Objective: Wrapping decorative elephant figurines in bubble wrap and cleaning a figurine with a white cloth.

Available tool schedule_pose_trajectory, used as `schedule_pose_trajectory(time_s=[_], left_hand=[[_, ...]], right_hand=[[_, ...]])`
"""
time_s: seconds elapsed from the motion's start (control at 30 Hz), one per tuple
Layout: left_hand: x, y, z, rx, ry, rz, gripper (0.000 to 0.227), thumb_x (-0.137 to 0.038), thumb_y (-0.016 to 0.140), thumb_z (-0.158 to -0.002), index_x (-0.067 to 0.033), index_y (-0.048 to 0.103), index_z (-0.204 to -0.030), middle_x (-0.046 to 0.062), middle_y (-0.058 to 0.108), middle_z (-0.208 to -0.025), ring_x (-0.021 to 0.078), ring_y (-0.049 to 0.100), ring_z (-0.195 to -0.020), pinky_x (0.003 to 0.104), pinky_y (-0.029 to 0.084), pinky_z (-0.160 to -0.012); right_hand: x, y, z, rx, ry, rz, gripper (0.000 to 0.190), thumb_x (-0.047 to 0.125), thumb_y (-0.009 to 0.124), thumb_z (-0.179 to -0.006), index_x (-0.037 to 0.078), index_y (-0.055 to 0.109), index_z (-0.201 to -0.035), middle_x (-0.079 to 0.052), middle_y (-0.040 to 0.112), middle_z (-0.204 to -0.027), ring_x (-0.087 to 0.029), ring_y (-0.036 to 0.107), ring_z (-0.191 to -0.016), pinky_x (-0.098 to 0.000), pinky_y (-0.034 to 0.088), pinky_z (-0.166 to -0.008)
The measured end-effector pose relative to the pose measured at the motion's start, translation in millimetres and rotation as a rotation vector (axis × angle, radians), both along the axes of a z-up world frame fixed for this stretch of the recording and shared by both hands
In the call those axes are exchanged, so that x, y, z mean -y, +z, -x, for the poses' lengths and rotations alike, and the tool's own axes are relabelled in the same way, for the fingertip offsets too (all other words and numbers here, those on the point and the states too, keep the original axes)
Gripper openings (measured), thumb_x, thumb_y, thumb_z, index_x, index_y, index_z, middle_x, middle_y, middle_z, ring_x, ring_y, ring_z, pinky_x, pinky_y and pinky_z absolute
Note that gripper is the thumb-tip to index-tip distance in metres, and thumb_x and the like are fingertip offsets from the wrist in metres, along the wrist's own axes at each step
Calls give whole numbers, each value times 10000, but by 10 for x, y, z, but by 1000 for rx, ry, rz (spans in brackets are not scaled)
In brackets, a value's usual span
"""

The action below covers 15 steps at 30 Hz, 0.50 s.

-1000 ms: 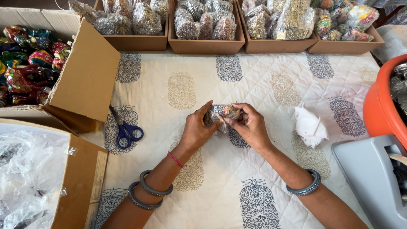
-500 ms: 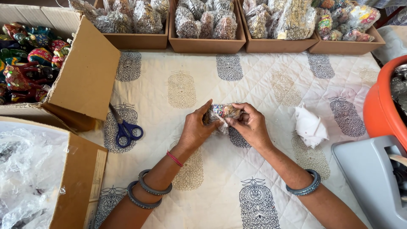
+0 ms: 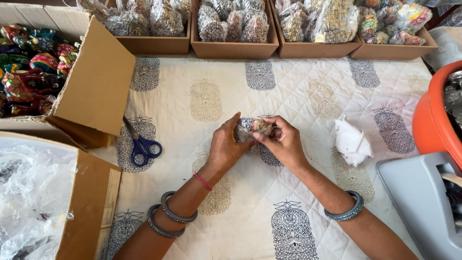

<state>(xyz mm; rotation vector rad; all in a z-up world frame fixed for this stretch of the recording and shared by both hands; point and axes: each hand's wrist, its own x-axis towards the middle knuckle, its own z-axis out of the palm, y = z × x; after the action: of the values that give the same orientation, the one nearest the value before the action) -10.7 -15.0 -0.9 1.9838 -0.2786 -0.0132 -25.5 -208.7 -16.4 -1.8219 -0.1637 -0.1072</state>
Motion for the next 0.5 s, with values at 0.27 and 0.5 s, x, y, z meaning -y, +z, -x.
schedule_pose_trajectory(time_s=[0.27, 0.5], left_hand=[[-45, -94, -61, 2, -90, 10, 918, -221, 874, -760, 86, 391, -1478, 287, 642, -1232, 318, 697, -1105, 376, 592, -927], [23, -132, -52, 97, -15, 2, 813, -181, 829, -781, 88, 452, -1450, 299, 671, -1224, 350, 705, -1131, 408, 573, -975]], right_hand=[[64, -90, -52, 19, 38, -14, 414, 104, 752, -925, -37, 569, -1268, -111, 749, -985, -104, 736, -867, -238, 619, -744], [110, 0, -64, -22, 71, 71, 481, 130, 753, -922, -16, 564, -1339, -134, 761, -1055, -127, 739, -902, -259, 615, -760]])
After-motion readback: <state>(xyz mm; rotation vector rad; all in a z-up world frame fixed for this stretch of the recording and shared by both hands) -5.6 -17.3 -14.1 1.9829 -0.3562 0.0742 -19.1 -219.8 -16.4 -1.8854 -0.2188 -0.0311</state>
